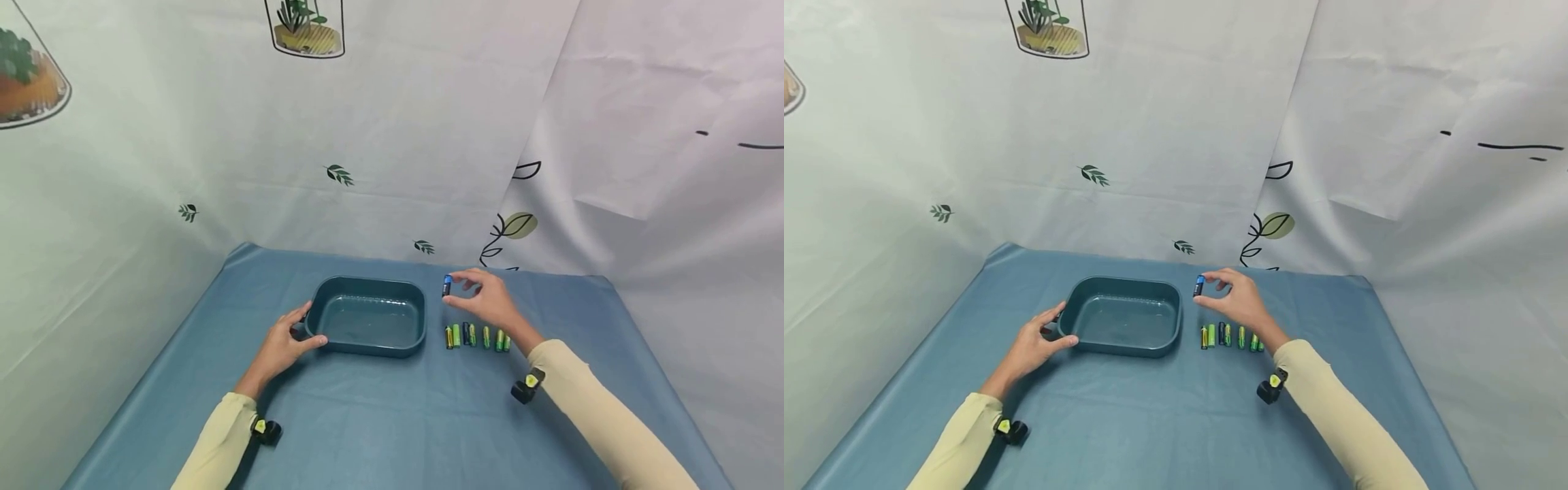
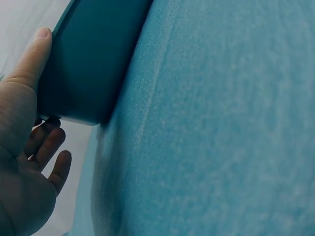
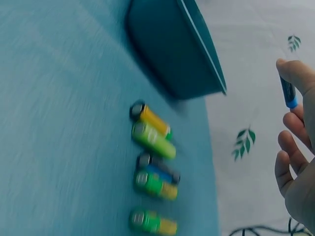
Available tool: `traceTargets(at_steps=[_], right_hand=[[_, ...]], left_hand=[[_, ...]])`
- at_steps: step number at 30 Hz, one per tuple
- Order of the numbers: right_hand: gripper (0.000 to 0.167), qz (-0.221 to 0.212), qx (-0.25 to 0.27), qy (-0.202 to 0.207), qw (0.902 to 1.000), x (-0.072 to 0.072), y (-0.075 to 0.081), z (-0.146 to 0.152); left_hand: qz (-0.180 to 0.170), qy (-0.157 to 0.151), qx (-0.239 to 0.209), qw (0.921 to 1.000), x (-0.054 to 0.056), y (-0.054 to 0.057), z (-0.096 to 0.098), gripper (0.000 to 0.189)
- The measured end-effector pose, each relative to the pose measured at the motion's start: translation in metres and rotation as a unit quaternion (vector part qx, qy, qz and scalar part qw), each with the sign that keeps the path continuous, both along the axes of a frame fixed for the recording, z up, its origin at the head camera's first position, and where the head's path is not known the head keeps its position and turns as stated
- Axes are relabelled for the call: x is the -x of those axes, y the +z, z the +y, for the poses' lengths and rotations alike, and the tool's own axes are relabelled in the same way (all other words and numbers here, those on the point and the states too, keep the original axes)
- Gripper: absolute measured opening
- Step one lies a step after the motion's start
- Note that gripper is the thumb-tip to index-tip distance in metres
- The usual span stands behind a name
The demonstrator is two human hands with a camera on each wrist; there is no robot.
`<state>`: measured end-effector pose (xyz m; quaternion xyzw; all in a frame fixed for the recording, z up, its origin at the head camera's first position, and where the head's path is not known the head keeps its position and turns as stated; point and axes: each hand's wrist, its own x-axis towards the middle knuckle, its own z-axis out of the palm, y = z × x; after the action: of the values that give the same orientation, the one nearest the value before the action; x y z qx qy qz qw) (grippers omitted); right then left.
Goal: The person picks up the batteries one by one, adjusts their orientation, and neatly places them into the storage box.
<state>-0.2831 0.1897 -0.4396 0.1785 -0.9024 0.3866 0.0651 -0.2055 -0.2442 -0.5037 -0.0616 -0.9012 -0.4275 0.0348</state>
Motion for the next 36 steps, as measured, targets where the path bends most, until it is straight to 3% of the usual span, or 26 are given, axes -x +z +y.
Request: traceTargets(at_steps=[11,28,36], right_hand=[[0.052,-0.032,0.023,0.039,0.9985,0.010,0.000,-0.059],[0.052,-0.028,0.044,0.092,0.9944,0.027,-0.004,-0.130],[0.051,-0.027,0.047,0.111,0.9923,0.028,-0.011,-0.161]], left_hand=[[-0.002,-0.003,-0.005,1.0000,-0.001,-0.001,-0.002,0.096],[-0.007,0.004,-0.009,0.9999,0.001,-0.001,0.000,0.096],[-0.002,0.013,-0.006,0.9999,0.003,-0.002,0.002,0.097]])
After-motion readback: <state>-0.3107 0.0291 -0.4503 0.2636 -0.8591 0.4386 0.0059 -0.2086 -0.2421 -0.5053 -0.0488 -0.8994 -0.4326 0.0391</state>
